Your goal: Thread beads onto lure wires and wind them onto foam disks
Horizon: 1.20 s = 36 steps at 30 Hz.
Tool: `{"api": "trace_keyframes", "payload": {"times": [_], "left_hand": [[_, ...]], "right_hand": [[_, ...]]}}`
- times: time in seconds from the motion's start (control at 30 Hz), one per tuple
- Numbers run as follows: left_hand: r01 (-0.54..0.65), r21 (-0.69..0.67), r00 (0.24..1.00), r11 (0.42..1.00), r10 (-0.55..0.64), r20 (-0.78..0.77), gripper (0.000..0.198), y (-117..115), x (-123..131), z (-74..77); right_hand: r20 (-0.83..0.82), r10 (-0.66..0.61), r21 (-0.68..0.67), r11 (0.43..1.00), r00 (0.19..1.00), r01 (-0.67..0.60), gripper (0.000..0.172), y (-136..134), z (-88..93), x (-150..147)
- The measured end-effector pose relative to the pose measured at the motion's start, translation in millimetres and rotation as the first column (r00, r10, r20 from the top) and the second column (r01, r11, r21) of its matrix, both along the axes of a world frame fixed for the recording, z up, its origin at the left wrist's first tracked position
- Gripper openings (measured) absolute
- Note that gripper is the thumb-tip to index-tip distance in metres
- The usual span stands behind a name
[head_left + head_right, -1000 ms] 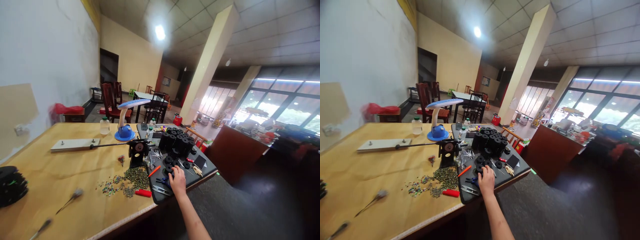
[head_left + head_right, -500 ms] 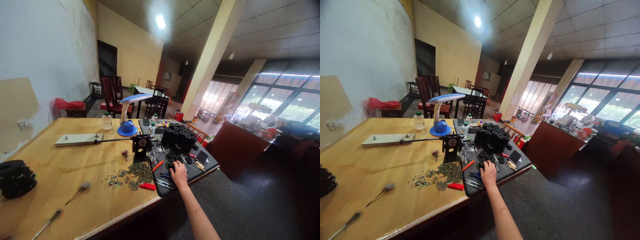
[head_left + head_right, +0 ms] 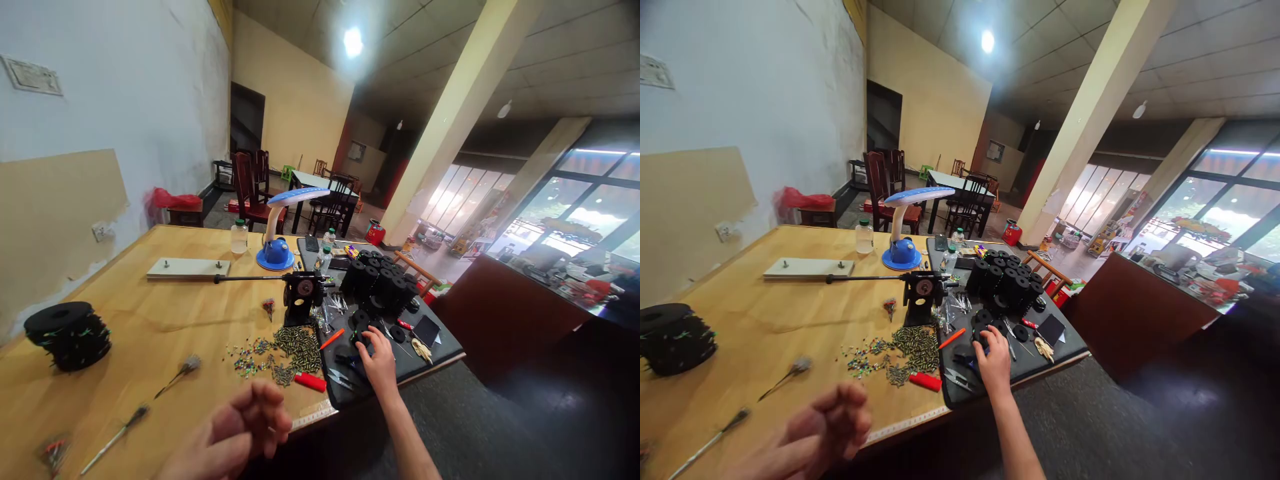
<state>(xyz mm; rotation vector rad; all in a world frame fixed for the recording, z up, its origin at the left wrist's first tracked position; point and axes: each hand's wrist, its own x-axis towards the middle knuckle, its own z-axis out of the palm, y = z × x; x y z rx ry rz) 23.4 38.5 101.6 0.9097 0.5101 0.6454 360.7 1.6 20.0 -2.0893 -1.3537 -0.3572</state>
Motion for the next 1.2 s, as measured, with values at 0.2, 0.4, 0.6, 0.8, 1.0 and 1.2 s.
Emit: {"api": "trace_keyframes", "payload": {"times": [0.2,0.4,0.6,0.8,1.0,1.2], "left_hand": [[-0.032,0.021,0.988,0.999,0.035,-0.152,0.042,8.4,43.8,-46.9],[-0.077,0.002,0.987,0.997,0.077,-0.143,0.044,6.4,61.0,-87.1],[-0.170,-0.010,0.958,0.985,0.163,-0.238,0.039,5.0,43.9,-100.0],[-0.185,0.047,0.939,0.982,0.191,-0.287,0.034,-10.0,26.0,-101.2],[-0.096,0.169,0.939,0.981,0.146,-0.311,0.022,-8.7,12.1,-99.7],[-0.082,0.028,0.938,0.996,0.086,-0.336,0.025,-5.0,19.7,-94.4]], "right_hand": [[-0.152,0.318,0.129,0.945,0.936,-0.300,0.019,-32.0,13.3,-73.8],[-0.072,0.557,0.064,0.830,0.827,-0.554,0.036,-44.2,-4.7,-133.2],[-0.416,0.463,0.266,0.885,0.783,-0.382,0.033,-51.7,-30.8,-150.4],[-0.914,0.270,0.150,0.920,0.304,-0.363,0.030,-43.6,-35.9,-172.5],[-0.897,0.309,0.127,0.866,0.317,-0.483,0.021,-40.2,-26.2,-185.0],[-0.809,0.404,0.016,0.742,0.427,-0.670,0.026,-42.2,-7.9,-184.3]]}}
